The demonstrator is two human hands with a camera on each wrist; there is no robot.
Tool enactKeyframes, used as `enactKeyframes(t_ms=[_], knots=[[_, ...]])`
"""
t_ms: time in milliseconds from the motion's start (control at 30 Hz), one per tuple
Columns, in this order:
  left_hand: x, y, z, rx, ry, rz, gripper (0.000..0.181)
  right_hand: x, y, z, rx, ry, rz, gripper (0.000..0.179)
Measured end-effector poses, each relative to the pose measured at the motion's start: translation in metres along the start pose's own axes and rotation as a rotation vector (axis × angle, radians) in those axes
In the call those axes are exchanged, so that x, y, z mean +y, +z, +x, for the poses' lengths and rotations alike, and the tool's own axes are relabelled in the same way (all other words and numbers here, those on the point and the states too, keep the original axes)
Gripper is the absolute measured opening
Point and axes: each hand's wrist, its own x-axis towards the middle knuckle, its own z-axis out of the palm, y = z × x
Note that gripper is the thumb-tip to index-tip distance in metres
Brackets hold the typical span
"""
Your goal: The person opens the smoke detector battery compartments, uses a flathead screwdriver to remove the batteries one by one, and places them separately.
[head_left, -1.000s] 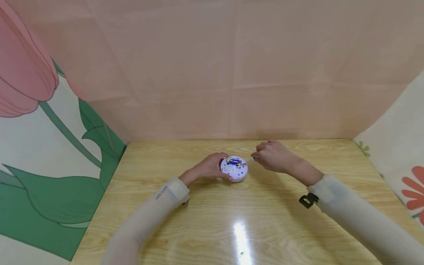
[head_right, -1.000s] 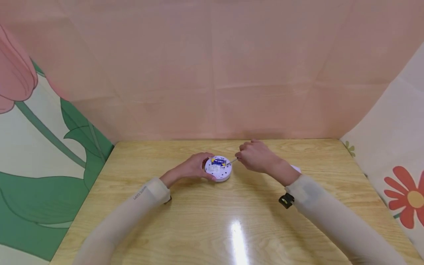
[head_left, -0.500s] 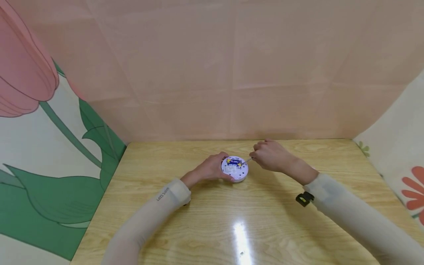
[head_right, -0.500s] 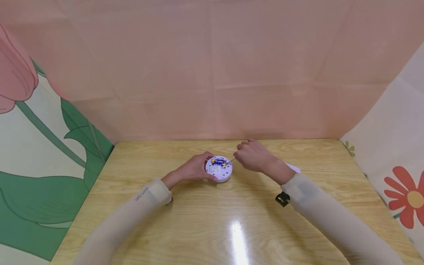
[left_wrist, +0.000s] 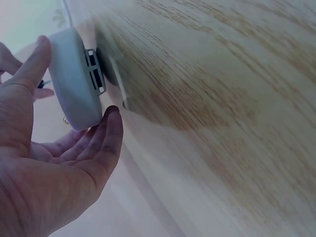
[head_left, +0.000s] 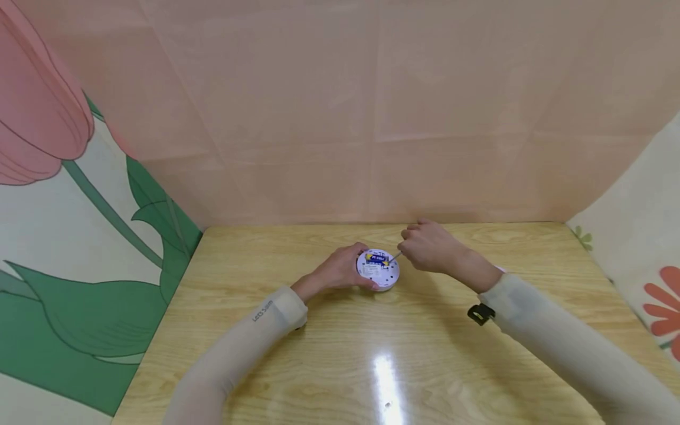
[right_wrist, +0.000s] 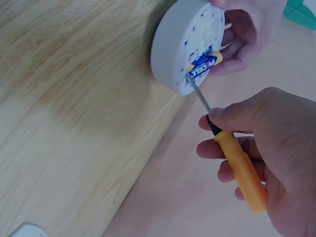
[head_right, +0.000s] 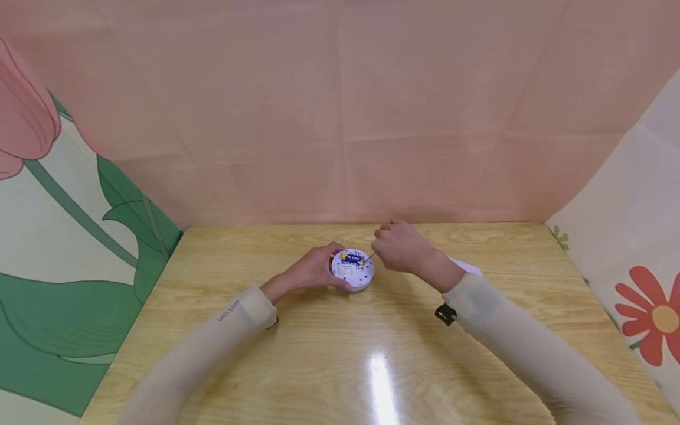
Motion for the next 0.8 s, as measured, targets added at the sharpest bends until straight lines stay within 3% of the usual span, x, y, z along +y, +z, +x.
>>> enactKeyframes(t_ms=[333, 533, 800], knots=[[0.004, 0.0, -0.002, 0.017, -0.025, 0.015, 0.086, -0.004, -0.002, 0.005, -0.023, -0.01, -0.031, 0.021], [0.003, 0.0, -0.002, 0.014, -0.043, -0.02, 0.085, -0.002, 0.004, 0.0, -0.009, 0.006, 0.014, 0.018], [0.0, 0.002, -0.001, 0.014, -0.057, -0.052, 0.085, 0.004, 0.019, -0.012, 0.093, 0.007, 0.099, 0.01]])
